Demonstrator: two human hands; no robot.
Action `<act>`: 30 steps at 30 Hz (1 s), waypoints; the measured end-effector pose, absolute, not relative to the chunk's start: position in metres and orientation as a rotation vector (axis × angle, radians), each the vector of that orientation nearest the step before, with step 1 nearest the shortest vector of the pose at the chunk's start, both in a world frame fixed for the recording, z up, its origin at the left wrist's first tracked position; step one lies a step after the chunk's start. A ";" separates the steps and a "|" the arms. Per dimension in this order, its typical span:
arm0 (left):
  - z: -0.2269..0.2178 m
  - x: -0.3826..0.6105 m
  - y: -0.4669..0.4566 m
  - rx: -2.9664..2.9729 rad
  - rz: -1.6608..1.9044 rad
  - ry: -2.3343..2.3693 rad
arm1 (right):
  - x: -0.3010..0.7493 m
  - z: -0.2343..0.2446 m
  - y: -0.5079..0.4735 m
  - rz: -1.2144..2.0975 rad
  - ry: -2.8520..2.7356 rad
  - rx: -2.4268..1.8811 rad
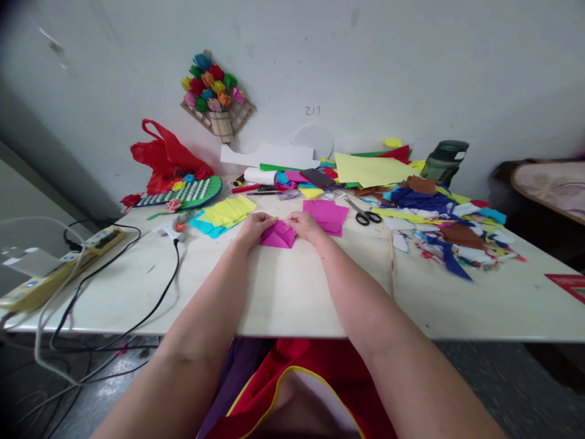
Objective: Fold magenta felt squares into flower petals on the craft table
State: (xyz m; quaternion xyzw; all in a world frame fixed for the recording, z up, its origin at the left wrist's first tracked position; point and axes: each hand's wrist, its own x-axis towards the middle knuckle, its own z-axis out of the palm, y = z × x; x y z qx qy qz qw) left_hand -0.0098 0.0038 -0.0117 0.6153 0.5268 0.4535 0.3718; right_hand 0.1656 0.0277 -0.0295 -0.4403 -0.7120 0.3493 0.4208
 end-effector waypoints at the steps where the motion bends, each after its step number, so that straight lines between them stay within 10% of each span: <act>1: -0.012 -0.011 0.004 1.557 1.172 1.346 | 0.166 -0.029 0.028 0.880 -1.773 -1.108; 30: -0.005 -0.008 -0.002 1.598 1.102 1.382 | 0.159 -0.021 0.022 0.903 -1.727 -1.021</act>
